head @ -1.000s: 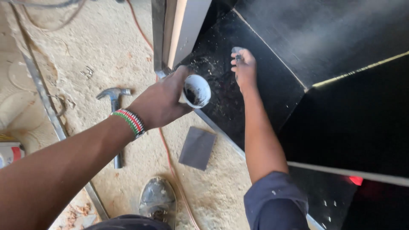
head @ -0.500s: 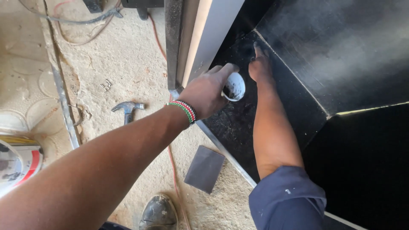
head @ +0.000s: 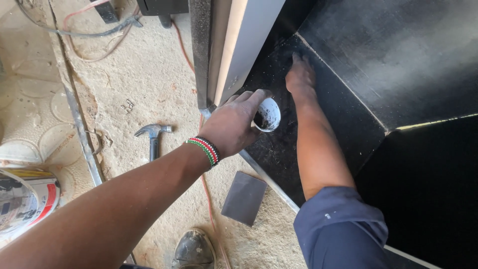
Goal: The person fills gaps in a black cabinet using a putty knife and a small container of filler. They scoop the filler from the container and apply it to the seams and edges of the cabinet, smoothing it out with the knife. The person moves around the cabinet to access different areas.
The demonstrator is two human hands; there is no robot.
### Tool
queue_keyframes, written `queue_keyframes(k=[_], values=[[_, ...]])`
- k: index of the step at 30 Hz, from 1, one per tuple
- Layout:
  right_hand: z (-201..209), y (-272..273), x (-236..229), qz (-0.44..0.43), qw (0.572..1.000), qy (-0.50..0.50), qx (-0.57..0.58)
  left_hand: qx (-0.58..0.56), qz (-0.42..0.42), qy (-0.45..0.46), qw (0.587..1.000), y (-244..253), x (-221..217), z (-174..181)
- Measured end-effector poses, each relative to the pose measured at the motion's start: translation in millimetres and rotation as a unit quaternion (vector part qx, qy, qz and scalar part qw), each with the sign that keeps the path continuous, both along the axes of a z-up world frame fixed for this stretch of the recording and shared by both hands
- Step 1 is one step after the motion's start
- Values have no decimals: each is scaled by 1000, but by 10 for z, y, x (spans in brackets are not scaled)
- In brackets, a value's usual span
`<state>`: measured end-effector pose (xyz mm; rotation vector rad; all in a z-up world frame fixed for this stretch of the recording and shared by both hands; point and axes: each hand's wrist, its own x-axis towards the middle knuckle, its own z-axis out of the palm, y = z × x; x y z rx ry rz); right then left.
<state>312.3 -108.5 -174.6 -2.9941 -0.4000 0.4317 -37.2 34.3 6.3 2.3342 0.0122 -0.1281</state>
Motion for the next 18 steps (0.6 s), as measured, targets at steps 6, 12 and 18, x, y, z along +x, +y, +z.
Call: queue_keyframes(k=[6, 12, 18], values=[[250, -343, -116, -71, 970, 77, 218, -29, 21, -7, 999, -52, -94, 95], [580, -248, -241, -57, 988, 79, 122, -80, 19, -32, 996, -147, -28, 51], [274, -113, 78, -41, 997, 59, 37, -104, 28, -59, 992, -186, 6, 52]])
